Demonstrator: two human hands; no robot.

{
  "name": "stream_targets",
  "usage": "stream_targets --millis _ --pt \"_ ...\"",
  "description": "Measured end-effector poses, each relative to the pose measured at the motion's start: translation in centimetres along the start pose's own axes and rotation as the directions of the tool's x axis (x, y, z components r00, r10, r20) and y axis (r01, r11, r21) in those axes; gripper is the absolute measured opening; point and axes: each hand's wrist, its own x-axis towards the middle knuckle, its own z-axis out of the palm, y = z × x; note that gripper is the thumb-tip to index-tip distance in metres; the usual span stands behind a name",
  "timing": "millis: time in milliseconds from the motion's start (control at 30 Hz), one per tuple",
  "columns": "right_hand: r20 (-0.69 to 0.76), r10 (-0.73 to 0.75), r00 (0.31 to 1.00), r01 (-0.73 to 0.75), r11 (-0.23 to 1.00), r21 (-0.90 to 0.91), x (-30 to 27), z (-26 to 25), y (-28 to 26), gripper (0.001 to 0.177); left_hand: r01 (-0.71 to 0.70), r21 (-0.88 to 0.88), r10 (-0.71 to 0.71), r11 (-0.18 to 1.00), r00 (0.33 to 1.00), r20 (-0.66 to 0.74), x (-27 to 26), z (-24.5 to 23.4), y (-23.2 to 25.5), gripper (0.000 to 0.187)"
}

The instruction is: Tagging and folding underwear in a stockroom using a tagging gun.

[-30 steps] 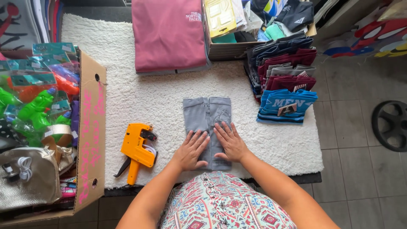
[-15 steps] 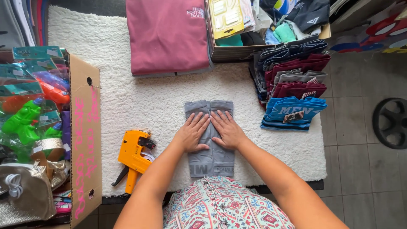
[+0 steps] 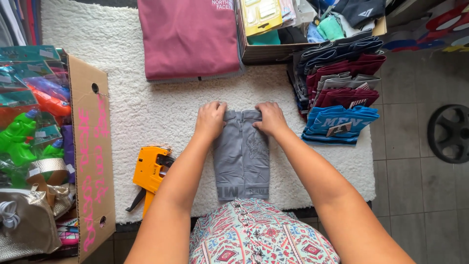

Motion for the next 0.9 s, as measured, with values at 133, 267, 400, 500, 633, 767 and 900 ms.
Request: stream_targets --millis 133,267,400,500,633,767,900 --pt "0.103 0.067 0.993 -0.065 0.998 -0.017 0.7 -0.9 -1.2 0.066 0.087 -0.016 -0.082 0.996 0.981 0.176 2.1 3.5 -0.9 0.075" --pt "0.070 -0.026 0.997 0.023 0.999 0.046 -1.1 -3.3 -3.2 0.032 0.235 -0.114 -0.200 0.965 0.946 0.257 1.6 -0.5 1.1 0.040" --pt "-0.027 -0.112 0.993 0.115 0.964 0.240 -5.4 -6.2 -4.6 0.025 0.185 -0.306 -0.162 0.934 0.982 0.097 -1.8 -6.6 4.1 0.021" --pt "-0.216 -0.211 0.954 0.273 0.907 0.322 -9.6 -6.4 -4.8 0.029 0.047 -0.357 -0.055 0.933 0.998 -0.013 -6.0 -10.1 6.1 0.020" --pt "-0.313 -0.250 0.916 0.349 0.880 0.321 -16.8 -5.0 -5.6 0.032 -0.111 -0.224 0.057 0.968 0.970 -0.235 -13.4 -7.9 7.9 0.024" --pt "-0.423 -0.441 0.792 0.540 0.829 0.146 -21.7 -1.0 -4.6 0.041 -0.203 -0.177 0.126 0.963 0.920 -0.370 -19.7 -7.4 10.2 0.043" --pt "-0.434 -0.511 0.742 0.586 0.809 0.047 -24.4 4.3 -3.2 0.033 -0.234 -0.095 0.189 0.968 0.920 -0.344 -24.1 -1.9 9.9 0.041"
